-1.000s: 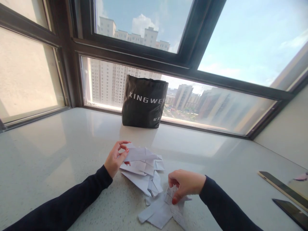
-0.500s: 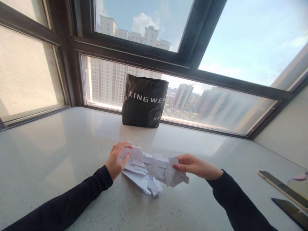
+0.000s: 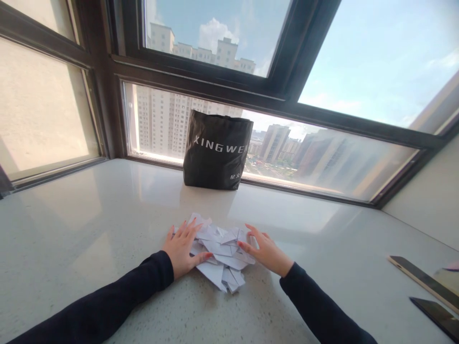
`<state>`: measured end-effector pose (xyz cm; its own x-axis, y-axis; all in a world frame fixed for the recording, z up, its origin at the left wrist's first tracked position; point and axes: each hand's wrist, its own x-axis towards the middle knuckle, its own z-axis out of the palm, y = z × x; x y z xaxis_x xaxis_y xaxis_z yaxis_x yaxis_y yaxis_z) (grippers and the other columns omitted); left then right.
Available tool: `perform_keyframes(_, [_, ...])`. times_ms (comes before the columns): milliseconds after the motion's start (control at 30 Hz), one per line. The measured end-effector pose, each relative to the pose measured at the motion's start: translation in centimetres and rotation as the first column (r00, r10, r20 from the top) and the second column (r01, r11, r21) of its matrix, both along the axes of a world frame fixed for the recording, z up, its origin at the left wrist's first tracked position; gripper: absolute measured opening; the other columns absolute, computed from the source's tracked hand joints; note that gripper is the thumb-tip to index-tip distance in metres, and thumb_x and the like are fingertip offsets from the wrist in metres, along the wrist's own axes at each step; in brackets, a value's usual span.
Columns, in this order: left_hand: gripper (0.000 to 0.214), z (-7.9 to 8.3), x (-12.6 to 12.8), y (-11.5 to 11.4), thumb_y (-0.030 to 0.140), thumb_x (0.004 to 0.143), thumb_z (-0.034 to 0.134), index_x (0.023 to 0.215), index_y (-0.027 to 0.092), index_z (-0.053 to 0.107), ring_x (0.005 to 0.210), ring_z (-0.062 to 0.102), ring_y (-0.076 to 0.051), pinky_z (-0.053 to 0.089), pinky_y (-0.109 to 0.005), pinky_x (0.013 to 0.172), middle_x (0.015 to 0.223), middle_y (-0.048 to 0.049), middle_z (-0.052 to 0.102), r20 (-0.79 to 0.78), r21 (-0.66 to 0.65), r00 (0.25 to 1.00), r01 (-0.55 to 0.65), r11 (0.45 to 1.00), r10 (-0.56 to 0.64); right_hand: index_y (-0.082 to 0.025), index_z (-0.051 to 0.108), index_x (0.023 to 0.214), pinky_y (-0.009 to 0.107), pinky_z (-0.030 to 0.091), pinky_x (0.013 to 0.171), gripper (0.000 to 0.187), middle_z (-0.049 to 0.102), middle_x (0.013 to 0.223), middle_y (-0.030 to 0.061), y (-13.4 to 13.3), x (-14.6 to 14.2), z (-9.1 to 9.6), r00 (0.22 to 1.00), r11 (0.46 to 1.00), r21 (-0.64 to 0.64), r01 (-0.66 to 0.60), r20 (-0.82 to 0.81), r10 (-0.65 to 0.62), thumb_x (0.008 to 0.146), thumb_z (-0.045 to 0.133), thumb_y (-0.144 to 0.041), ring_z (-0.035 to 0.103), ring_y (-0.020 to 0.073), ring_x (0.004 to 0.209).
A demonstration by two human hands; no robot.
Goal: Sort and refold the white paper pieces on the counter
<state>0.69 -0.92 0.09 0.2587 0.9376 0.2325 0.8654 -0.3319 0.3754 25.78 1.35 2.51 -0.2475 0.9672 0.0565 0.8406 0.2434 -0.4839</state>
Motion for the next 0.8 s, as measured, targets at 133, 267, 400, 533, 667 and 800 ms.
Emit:
perform_keyframes(133, [0.072, -0.1, 0.4, -0.6, 0.057, 0.07, 0.044, 0.128, 0.017, 0.028, 0.121, 0.03, -0.028, 0.024, -0.044, 0.095, 0.135, -0.0109, 0.03, -0.034, -0.026, 0.993, 0.11, 0.994, -0.111, -0.017, 0.041, 0.119, 0.042, 0.034, 0.088, 0.07, 0.051, 0.117, 0.0114, -1.0, -2.2, -0.8, 0.974, 0.994, 0.04, -0.106, -0.197, 0.111, 0.061, 0.062, -0.049, 0.045, 0.0279, 0.106])
perform_keyframes(267, [0.072, 0.3, 0.5, -0.7, 0.049, 0.07, 0.05, 0.13, 0.018, 0.023, 0.118, 0.034, -0.025, 0.03, -0.037, 0.092, 0.135, -0.0092, 0.03, 0.007, -0.019, 0.992, 0.129, 0.991, -0.129, -0.02, 0.045, 0.109, 0.034, 0.046, 0.07, 0.054, 0.06, 0.097, 0.0064, -1.1, -2.9, -0.7, 0.824, 0.986, -0.029, -0.162, -0.555, 0.119, 0.063, 0.065, -0.037, 0.057, 0.0213, 0.083])
perform_keyframes(400, [0.07, 0.6, 0.4, -0.5, 0.045, 0.071, 0.051, 0.129, 0.018, 0.024, 0.115, 0.037, -0.026, 0.031, -0.039, 0.09, 0.134, -0.0089, 0.033, 0.026, -0.032, 0.996, 0.082, 0.996, -0.081, -0.02, 0.048, 0.099, 0.03, 0.048, 0.063, 0.044, 0.061, 0.082, 0.0013, -0.5, -1.7, 1.1, 0.667, 0.999, -0.014, -0.036, -0.745, 0.014, 0.061, 0.067, -0.034, 0.059, 0.0174, 0.071])
perform_keyframes(533, [0.066, 0.4, 0.3, -0.4, 0.043, 0.07, 0.051, 0.127, 0.018, 0.029, 0.111, 0.039, -0.027, 0.032, -0.041, 0.089, 0.131, -0.0079, 0.037, 0.034, -0.022, 0.998, 0.045, 0.999, -0.044, -0.021, 0.048, 0.097, 0.027, 0.047, 0.061, 0.046, 0.059, 0.082, 0.0011, -0.3, -0.5, 3.4, 0.574, 0.982, 0.088, 0.166, -0.819, -0.024, 0.059, 0.069, -0.036, 0.057, 0.0166, 0.071])
perform_keyframes(667, [0.058, -0.1, 0.2, -0.1, 0.034, 0.07, 0.049, 0.124, 0.019, 0.034, 0.108, 0.04, -0.027, 0.032, -0.039, 0.089, 0.126, -0.0076, 0.043, 0.098, 0.051, 0.993, 0.057, 0.997, -0.062, -0.022, 0.042, 0.107, 0.03, 0.047, 0.068, 0.049, 0.058, 0.091, 0.0042, -1.0, -1.2, 3.6, 0.58, 0.99, 0.107, 0.095, -0.814, 0.032, 0.066, 0.063, -0.041, 0.057, 0.0181, 0.08])
perform_keyframes(800, [0.059, 0.1, -0.2, 0.3, 0.011, 0.06, 0.041, 0.118, 0.023, 0.041, 0.105, 0.042, -0.026, 0.032, -0.041, 0.086, 0.123, -0.004, 0.046, 0.188, 0.081, 0.982, -0.021, 0.997, 0.006, -0.02, 0.047, 0.105, 0.035, 0.047, 0.074, 0.049, 0.053, 0.103, 0.0086, -1.3, -2.1, 2.3, 0.813, 0.996, 0.006, -0.09, -0.578, 0.077, 0.066, 0.06, -0.046, 0.054, 0.0214, 0.091])
